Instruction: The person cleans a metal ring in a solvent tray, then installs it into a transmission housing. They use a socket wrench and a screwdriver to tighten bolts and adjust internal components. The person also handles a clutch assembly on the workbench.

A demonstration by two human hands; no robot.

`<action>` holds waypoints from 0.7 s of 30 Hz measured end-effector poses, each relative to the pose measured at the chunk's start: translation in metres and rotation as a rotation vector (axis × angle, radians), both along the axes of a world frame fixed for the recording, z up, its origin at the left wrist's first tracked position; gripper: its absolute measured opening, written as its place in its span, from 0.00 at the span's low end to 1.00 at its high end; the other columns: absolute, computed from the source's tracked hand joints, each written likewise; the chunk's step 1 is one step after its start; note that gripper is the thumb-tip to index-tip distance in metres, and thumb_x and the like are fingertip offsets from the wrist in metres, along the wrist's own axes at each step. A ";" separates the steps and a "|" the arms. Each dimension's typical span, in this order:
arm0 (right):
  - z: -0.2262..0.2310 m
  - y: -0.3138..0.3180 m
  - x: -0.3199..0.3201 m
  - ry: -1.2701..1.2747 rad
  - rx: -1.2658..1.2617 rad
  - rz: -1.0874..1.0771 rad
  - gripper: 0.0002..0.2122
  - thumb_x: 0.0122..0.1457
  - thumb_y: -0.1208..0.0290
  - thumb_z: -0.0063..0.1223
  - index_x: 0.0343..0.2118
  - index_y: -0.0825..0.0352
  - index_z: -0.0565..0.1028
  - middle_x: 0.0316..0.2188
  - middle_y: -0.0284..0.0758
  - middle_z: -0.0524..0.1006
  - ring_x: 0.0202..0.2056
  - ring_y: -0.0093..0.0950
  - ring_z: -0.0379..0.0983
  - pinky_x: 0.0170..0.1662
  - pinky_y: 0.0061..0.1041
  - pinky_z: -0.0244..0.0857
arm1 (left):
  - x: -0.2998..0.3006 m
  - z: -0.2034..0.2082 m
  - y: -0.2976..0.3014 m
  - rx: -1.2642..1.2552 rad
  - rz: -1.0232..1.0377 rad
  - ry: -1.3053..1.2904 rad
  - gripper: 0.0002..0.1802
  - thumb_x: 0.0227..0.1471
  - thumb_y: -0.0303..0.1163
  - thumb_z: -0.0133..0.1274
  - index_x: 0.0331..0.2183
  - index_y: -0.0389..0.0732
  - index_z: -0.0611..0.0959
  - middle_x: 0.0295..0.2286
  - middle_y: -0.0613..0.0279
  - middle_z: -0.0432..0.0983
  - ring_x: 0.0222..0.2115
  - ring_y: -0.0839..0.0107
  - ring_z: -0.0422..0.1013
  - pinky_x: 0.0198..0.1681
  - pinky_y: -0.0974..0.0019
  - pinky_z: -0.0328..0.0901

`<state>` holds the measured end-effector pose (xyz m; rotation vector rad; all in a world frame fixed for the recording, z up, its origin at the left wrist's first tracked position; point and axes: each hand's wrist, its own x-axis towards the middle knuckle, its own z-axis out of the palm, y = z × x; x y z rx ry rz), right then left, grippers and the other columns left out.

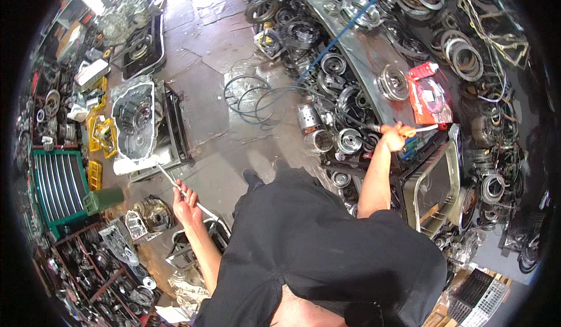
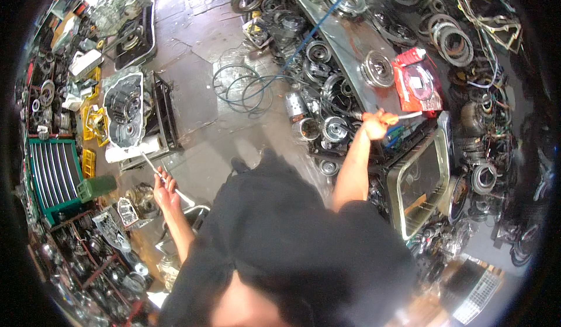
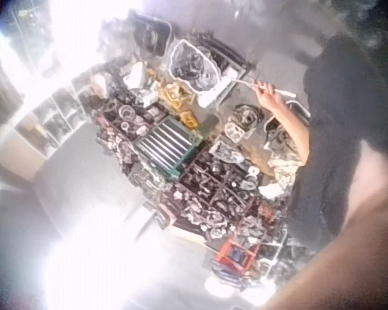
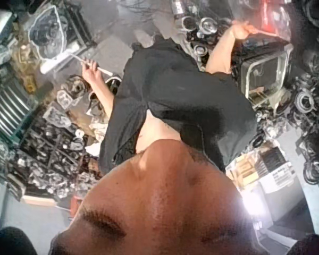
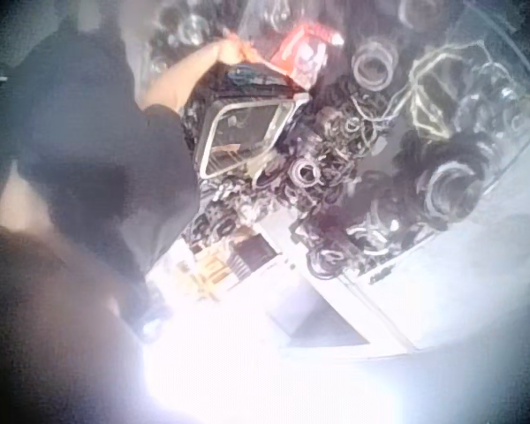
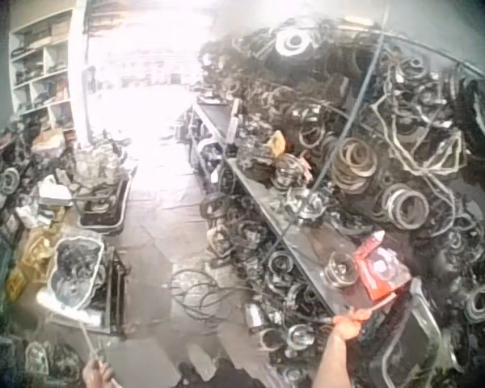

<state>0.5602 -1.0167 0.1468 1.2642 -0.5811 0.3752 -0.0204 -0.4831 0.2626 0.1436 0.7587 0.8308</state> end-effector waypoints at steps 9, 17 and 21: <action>-0.038 0.042 -0.069 -0.225 2.448 0.075 0.22 0.61 0.55 0.51 0.48 0.70 0.71 0.34 0.38 0.65 0.32 0.37 0.58 0.35 0.34 0.55 | 0.009 0.003 0.035 -0.089 0.130 0.247 0.17 0.66 0.33 0.44 0.49 0.30 0.73 0.39 0.49 0.74 0.34 0.59 0.72 0.41 0.54 0.72; 0.038 0.425 -0.149 1.315 2.837 0.088 0.14 0.59 0.77 0.59 0.49 0.66 0.76 0.35 0.30 0.79 0.28 0.19 0.73 0.29 0.19 0.66 | 0.085 -0.008 0.124 -0.144 0.168 0.117 0.14 0.67 0.33 0.41 0.44 0.31 0.72 0.40 0.42 0.76 0.39 0.52 0.76 0.47 0.51 0.74; 0.131 0.631 -0.207 2.429 2.263 0.446 0.20 0.58 0.79 0.60 0.54 0.66 0.73 0.44 0.35 0.79 0.40 0.21 0.76 0.41 0.21 0.72 | 0.125 -0.016 0.191 -0.173 0.263 0.045 0.15 0.67 0.35 0.41 0.42 0.30 0.72 0.41 0.39 0.77 0.39 0.52 0.78 0.46 0.53 0.75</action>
